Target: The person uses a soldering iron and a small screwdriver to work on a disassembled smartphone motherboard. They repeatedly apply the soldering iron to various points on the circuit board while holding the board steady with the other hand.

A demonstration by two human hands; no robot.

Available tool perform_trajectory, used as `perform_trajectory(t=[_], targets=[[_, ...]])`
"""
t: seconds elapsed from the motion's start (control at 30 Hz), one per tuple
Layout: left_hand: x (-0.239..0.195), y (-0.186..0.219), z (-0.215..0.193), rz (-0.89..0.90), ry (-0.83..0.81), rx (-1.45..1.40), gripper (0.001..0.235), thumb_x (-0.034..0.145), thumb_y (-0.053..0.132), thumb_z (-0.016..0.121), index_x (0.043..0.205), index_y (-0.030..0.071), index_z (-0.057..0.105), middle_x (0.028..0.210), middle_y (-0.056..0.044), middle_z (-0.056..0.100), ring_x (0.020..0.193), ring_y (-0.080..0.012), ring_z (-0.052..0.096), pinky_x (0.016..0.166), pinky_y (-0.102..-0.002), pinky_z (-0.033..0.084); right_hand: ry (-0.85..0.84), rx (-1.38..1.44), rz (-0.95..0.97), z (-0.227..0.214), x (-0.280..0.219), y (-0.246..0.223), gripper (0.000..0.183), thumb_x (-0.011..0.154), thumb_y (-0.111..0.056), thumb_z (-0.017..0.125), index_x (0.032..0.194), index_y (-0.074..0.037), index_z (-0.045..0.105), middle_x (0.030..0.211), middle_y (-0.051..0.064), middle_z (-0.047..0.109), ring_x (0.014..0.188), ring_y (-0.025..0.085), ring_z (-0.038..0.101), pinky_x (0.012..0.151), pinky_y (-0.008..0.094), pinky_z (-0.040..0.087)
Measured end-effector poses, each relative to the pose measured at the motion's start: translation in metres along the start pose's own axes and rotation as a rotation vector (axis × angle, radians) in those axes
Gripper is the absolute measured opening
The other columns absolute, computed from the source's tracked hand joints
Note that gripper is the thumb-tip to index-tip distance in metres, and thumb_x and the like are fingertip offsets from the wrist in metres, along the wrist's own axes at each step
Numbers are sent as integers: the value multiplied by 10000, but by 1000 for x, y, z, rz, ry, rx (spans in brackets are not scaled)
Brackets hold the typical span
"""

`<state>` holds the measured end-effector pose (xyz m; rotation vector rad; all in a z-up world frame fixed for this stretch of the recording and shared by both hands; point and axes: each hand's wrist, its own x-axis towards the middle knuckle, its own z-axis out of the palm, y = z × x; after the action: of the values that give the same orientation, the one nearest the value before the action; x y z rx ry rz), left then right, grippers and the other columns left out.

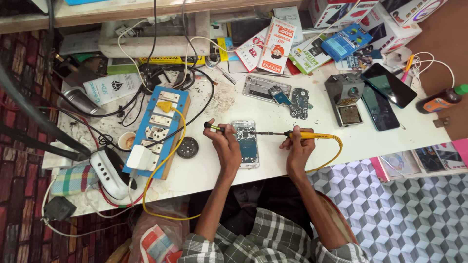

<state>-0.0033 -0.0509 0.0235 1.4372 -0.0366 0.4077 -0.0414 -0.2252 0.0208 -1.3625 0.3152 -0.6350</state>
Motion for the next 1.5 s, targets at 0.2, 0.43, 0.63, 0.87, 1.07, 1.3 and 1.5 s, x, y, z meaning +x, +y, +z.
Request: perform_trajectory(t=[0.2, 0.43, 0.63, 0.87, 1.07, 1.3, 1.5], targets=[[-4, -6, 3, -1, -13, 21, 303, 1096, 59, 438, 1337, 1, 264, 933, -130, 566, 848, -179, 576, 785, -340, 492, -2, -17, 1, -1, 1, 1, 272, 1082, -270, 586, 967, -44, 485, 751, 36, 519, 567, 102, 535, 525, 272, 498], [-16, -3, 2, -57, 23, -20, 332, 1103, 88, 426, 1356, 10, 226, 970, -126, 553, 861, -169, 545, 771, -330, 483, -2, -53, 0, 0, 1, 0, 288, 1086, -289, 581, 986, -35, 489, 768, 35, 521, 575, 97, 538, 530, 267, 504], [-37, 11, 9, -182, 90, -139, 346, 1093, 102, 426, 1360, 28, 219, 992, -123, 548, 843, -168, 507, 762, -323, 450, -11, -46, 15, 1, 2, -1, 309, 1081, -311, 579, 978, -36, 483, 764, 32, 518, 574, 94, 538, 533, 266, 517], [-15, -6, 9, -23, 82, -56, 380, 1117, 81, 436, 1393, 38, 179, 1023, -141, 540, 917, -185, 534, 876, -362, 479, -30, -106, 1, -1, -1, -1, 312, 1086, -331, 568, 988, -43, 502, 720, 29, 533, 572, 104, 562, 541, 251, 468], [-3, -16, 0, -41, 22, -60, 584, 1089, 73, 457, 1454, 53, 2, 944, -125, 542, 858, -177, 561, 868, -361, 513, -14, -112, 2, 0, 0, -3, 316, 1090, -330, 562, 983, -39, 501, 716, 31, 540, 568, 109, 572, 542, 252, 463], [-4, -15, 1, -6, -3, -70, 679, 1088, 40, 449, 1529, 64, -67, 967, -107, 529, 868, -169, 545, 920, -363, 499, -12, -101, 11, 0, 2, -1, 296, 1096, -320, 554, 999, -47, 497, 692, 34, 547, 563, 114, 572, 547, 247, 457], [-3, -15, -1, -58, -25, -44, 677, 1095, 73, 471, 1546, 80, -35, 978, -111, 552, 849, -156, 532, 822, -331, 503, 56, -87, 36, -2, -2, 2, 273, 1094, -293, 554, 988, -48, 496, 651, 37, 537, 526, 124, 562, 523, 255, 453]])
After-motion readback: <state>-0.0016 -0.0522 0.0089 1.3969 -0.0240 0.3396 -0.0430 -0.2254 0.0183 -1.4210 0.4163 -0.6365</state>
